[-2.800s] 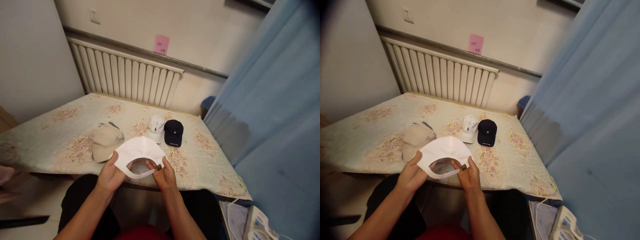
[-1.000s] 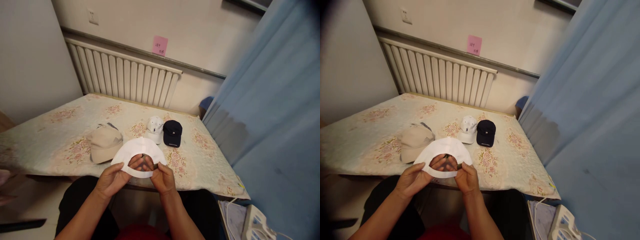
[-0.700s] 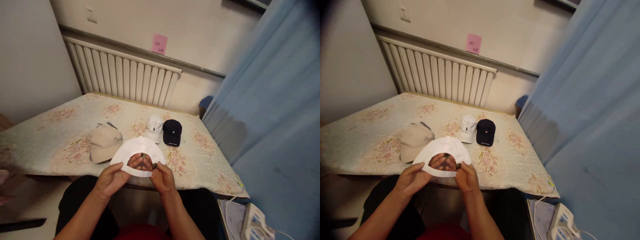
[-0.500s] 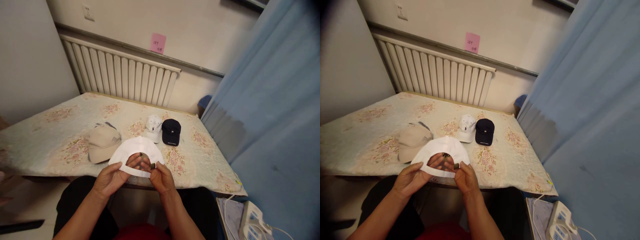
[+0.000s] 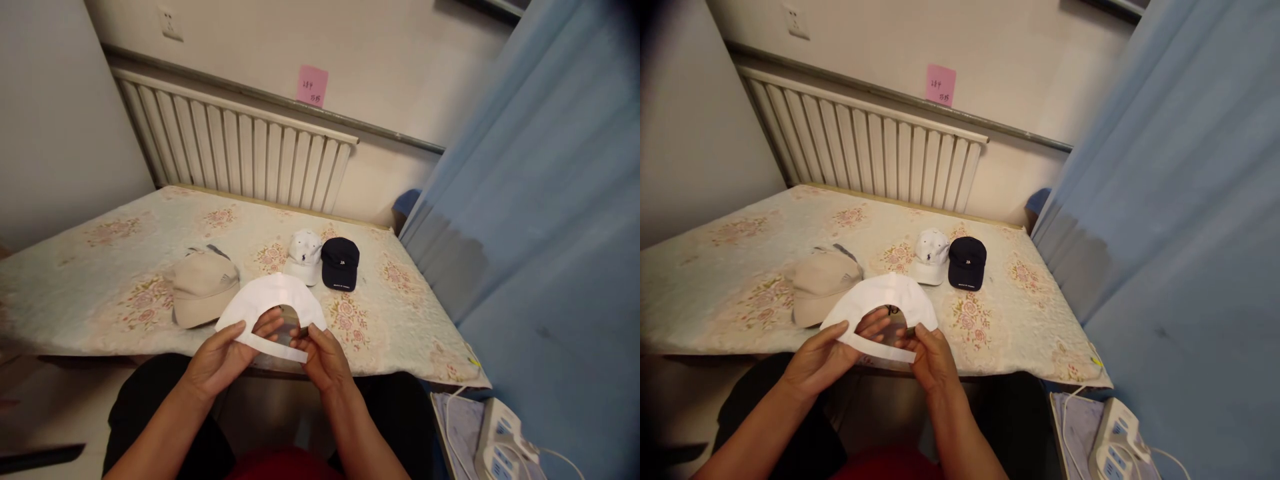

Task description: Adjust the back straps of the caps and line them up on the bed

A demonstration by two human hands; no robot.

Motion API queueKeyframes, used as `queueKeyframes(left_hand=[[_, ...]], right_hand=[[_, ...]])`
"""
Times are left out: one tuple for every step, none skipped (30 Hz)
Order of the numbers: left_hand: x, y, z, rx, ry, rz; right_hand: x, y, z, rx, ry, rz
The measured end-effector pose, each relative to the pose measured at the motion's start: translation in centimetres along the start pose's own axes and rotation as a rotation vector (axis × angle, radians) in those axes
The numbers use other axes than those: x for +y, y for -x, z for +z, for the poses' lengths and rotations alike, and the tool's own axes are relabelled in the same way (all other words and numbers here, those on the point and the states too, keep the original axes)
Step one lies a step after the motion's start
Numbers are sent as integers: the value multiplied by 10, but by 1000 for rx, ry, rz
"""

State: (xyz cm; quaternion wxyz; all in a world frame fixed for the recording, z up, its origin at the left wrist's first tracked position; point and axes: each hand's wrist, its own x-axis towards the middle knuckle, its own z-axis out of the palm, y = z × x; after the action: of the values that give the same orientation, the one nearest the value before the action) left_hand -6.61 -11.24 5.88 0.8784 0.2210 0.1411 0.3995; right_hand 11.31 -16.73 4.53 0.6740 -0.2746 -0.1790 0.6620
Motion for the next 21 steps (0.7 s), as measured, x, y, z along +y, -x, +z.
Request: queueKeyframes(left_hand=[[0,0,1,-17,-29,-18],[0,1,3,-29,-65,-34],[-1,2,3,-34,-109,-47],[-1,3,3,-31,-161,-57],[-1,3,3,-18,-218,-60],[-2,4,3,2,-277,-54],[-3,5,2,25,-333,-43],[-3,5,2,43,-383,-34],[-4,5,1,55,-421,-29],[-5,5,2,65,-445,-24],[-6,5,2,75,-456,-20],[-7,4,3,89,-456,-16],[-8,4,5,109,-450,-10],[-8,3,5,134,-439,1],[-8,3,6,161,-425,13],[-8,2,6,187,-412,21],[-7,2,6,208,-398,22],[-7,1,6,227,-383,21],[-6,1,5,242,-368,17],[-5,0,5,257,-355,15],[-4,-1,5,272,-346,17]], right_hand=[[0,-1,1,2,-1,2],[0,-1,1,3,-3,3],[0,-2,2,5,-7,3],[0,-2,2,8,-9,4],[0,-2,1,11,-9,6],[1,-3,1,13,-7,8],[1,-3,0,13,-3,7],[1,-3,-1,13,0,2],[2,-4,-1,12,4,-5],[2,-4,-2,7,7,-12],[2,-4,-2,1,10,-20],[2,-4,-3,-5,12,-27],[2,-5,-3,-11,14,-31],[2,-5,-2,-16,16,-35],[1,-5,-2,-20,16,-39],[1,-5,-2,-21,17,-42],[1,-5,-2,-23,19,-38],[0,-4,-1,-29,21,-29],[0,-4,-1,-36,24,-18],[0,-4,-1,-44,29,-7],[0,-3,-1,-51,36,2]])
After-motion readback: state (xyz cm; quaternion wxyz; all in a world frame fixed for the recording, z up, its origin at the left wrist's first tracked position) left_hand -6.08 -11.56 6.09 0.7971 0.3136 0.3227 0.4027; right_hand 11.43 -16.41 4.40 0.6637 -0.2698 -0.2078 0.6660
